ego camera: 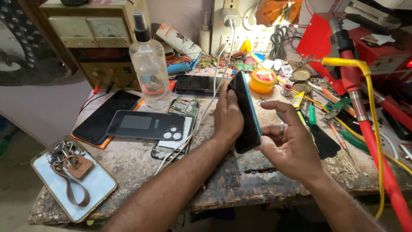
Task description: The person disassembles a smartphone, removes the back cover and battery, cleans the frame with a spray and toothbrush, and uses a hot air gun to heat the edges. The person then reassembles the phone by placing the battery and back cover back into position.
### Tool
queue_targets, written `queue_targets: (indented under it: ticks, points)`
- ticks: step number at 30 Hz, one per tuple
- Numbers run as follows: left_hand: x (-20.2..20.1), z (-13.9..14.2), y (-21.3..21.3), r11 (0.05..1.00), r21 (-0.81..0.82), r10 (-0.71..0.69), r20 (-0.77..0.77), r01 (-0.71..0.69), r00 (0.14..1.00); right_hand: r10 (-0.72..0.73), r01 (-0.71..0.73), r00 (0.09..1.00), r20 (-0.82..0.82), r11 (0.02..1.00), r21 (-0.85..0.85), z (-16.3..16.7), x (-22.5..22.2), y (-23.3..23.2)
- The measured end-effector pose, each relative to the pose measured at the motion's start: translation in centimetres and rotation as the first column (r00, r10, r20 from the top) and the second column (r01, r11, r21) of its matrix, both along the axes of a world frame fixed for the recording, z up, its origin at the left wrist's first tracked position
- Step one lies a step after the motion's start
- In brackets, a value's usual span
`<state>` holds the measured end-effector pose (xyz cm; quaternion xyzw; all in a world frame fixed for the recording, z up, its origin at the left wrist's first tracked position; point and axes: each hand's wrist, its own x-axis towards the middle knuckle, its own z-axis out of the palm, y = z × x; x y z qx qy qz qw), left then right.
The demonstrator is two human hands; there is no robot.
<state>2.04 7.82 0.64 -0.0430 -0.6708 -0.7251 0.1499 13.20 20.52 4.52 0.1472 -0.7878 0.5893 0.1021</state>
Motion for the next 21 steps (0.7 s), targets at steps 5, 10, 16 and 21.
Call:
queue_targets:
  ticks: [5,10,16,21]
  points:
    - [0.0,-0.4,0.3,0.994,-0.105,-0.015,-0.146,-0.001,0.989,-0.088,0.088,0.996,0.025,0.996,0.023,-0.6,-0.1,0.3]
    - [0.0,-1.2,0.3,0.995,-0.098,-0.047,-0.216,0.027,0.975,-0.055,0.054,0.997,0.05,0.998,0.017,-0.6,-0.7,0.8]
    - [-1.0,-0.9,0.2,0.99,-0.016,-0.141,-0.148,0.14,0.979,-0.036,0.026,0.992,0.121,0.996,0.083,0.7,-2.5,1.2]
    - [-0.6,-0.7,-0.7,0.964,-0.004,-0.263,-0.182,0.267,0.947,-0.043,0.072,0.991,-0.129,0.972,0.224,2.1,-5.9,1.1]
